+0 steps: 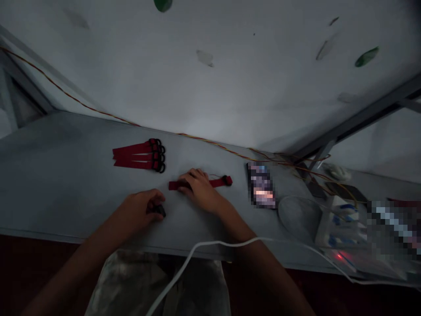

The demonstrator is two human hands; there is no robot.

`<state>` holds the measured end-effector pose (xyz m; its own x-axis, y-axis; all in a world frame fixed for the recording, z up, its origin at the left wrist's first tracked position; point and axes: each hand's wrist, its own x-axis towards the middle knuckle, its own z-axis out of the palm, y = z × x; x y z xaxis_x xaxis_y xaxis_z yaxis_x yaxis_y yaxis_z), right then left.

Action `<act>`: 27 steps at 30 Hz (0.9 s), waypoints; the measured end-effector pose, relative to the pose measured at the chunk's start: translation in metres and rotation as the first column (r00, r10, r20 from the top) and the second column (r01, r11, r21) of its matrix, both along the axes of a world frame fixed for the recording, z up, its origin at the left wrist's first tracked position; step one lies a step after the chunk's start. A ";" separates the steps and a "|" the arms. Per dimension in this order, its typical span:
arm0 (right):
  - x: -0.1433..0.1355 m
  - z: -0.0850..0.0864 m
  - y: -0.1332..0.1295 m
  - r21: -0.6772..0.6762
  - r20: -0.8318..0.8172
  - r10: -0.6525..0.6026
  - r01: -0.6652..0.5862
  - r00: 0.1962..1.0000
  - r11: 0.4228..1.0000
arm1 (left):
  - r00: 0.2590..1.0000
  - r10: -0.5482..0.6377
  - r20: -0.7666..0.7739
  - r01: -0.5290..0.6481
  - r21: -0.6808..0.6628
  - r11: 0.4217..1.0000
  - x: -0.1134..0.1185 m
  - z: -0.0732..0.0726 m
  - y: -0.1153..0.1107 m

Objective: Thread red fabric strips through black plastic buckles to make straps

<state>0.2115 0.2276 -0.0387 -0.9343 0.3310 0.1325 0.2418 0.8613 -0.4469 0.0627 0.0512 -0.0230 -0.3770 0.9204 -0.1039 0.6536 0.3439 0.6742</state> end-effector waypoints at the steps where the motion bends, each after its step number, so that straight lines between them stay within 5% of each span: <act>1: 0.000 0.001 0.000 -0.021 0.005 0.002 -0.002 1.000 1.000 | 1.000 -0.013 0.007 0.013 0.007 1.000 -0.001 0.001 0.003; 5: 0.009 0.005 0.007 -0.183 -0.121 0.066 -0.088 0.990 0.979 | 0.995 0.051 0.089 -0.061 0.111 0.992 0.000 0.002 0.013; 11: 0.020 0.014 0.015 -0.552 -0.206 0.006 -0.122 0.979 0.825 | 0.853 0.159 0.497 -0.288 0.195 0.937 0.005 -0.002 0.023; 16: 0.024 0.019 0.016 -0.635 -0.150 0.037 -0.125 0.988 0.763 | 0.781 0.115 0.613 -0.301 0.209 0.930 0.018 -0.006 0.027; 23: 0.022 0.019 0.012 -0.728 -0.194 0.085 -0.201 0.977 0.656 | 0.440 0.065 0.896 -0.390 0.125 0.912 0.035 -0.015 0.034; 27: 0.021 0.018 0.009 -0.725 -0.280 0.003 -0.214 0.960 0.655 | 0.471 0.032 0.881 -0.407 0.186 0.894 0.037 -0.017 0.039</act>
<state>0.2329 0.2368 -0.0211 -0.9435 0.3142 0.1053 -0.0329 0.2273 -0.9733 0.1002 0.0902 -0.0400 -0.4716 0.8573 -0.2065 -0.3592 0.0271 0.9329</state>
